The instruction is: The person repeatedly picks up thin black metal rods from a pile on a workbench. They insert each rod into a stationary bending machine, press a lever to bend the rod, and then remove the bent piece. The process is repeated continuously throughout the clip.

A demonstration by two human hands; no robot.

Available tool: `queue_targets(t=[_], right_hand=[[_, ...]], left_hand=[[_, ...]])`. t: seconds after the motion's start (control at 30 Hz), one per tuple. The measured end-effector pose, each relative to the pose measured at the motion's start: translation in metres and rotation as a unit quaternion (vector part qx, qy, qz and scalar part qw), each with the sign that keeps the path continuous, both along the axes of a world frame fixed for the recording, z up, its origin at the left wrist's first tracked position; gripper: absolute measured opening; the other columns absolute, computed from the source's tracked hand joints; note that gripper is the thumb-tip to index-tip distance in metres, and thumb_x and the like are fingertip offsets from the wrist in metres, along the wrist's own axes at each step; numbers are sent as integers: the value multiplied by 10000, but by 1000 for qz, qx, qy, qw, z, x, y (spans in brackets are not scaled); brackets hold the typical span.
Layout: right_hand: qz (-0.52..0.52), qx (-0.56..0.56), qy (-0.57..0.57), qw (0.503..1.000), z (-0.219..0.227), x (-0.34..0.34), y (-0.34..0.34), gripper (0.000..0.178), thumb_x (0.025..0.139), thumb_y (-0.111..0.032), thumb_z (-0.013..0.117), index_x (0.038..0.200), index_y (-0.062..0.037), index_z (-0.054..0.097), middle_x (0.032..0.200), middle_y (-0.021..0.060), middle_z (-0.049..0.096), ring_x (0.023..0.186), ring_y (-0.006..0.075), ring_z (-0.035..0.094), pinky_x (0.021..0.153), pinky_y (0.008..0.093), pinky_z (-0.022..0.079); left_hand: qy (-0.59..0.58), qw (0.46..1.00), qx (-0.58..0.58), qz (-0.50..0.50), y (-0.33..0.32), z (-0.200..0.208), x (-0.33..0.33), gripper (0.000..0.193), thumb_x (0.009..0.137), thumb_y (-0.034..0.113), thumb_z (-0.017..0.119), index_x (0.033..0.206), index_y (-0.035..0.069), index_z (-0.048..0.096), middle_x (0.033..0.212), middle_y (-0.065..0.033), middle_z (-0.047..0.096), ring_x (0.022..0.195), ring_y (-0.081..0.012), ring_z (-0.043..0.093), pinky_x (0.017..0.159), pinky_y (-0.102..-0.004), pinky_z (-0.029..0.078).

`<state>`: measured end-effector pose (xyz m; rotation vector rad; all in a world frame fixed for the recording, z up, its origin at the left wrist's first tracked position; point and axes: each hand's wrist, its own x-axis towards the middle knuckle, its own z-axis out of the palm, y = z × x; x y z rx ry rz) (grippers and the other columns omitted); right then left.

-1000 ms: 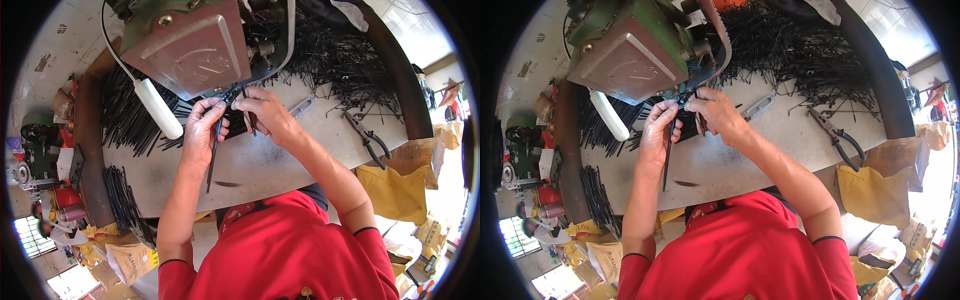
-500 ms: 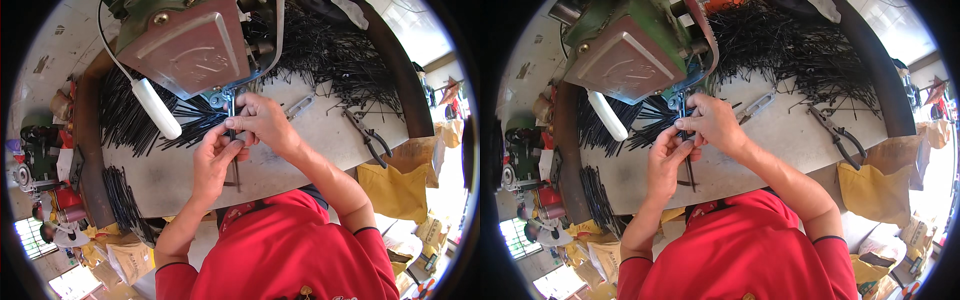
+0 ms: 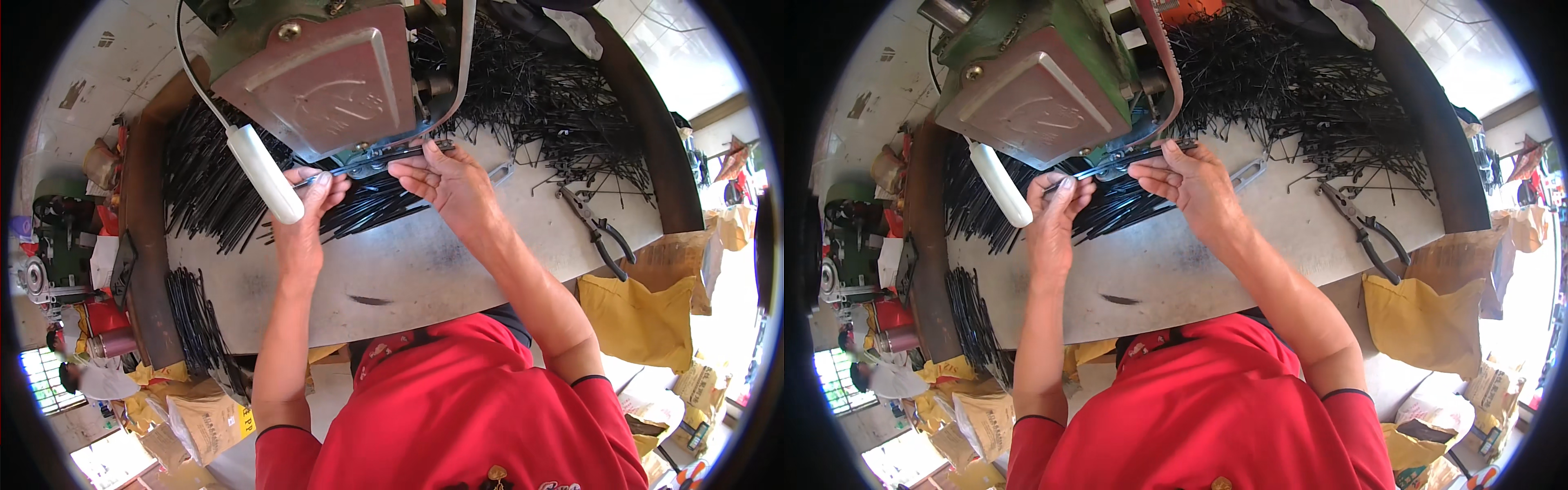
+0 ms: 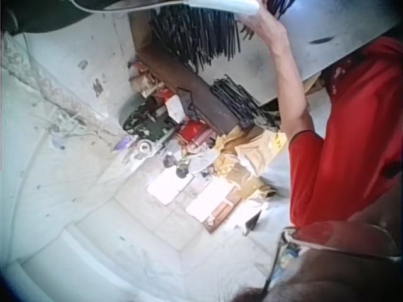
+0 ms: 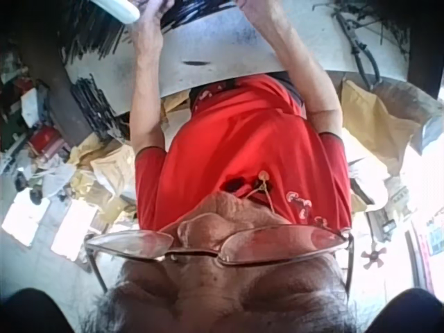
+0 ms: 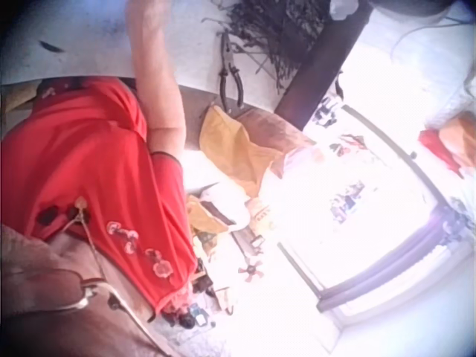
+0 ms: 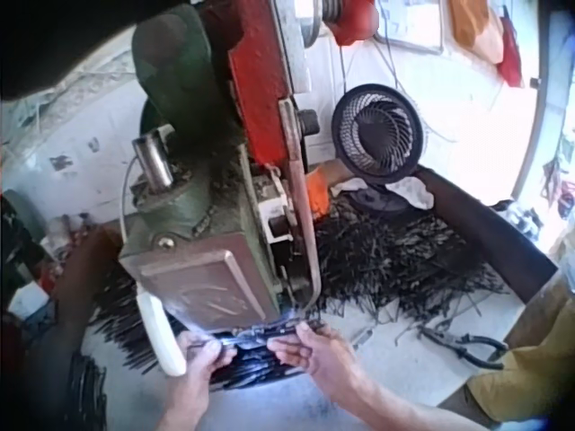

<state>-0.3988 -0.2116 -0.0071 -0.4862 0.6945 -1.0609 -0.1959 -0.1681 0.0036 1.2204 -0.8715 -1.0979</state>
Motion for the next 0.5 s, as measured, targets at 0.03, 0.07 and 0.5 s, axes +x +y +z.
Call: queue_targets(t=[0.03,0.07,0.5], right_hand=[[-10,4,-17,1000,-1,4,3,260,997,-213,455,1083,31,486,1039,221,638,950,262,665,829,315,551],[-33,4,-32,999,-2,7,5,261,998,-210,454,1086,33,484,1048,223,632,961,265,661,838,319,549],[-114,-7,-81,990,-4,20,11,237,987,-198,483,1062,26,500,1020,206,632,987,276,653,859,336,546]], left_hand=[[41,999,-17,12,-1,2,-9,163,905,46,585,1020,43,470,924,-137,656,856,-207,672,779,-273,538],[39,999,-22,-1,-3,4,-13,171,917,21,550,1010,54,411,946,-169,651,917,-249,677,804,-302,554],[42,998,-34,41,-5,4,-26,141,910,29,553,1011,17,456,956,-202,645,884,-266,683,779,-303,566]])
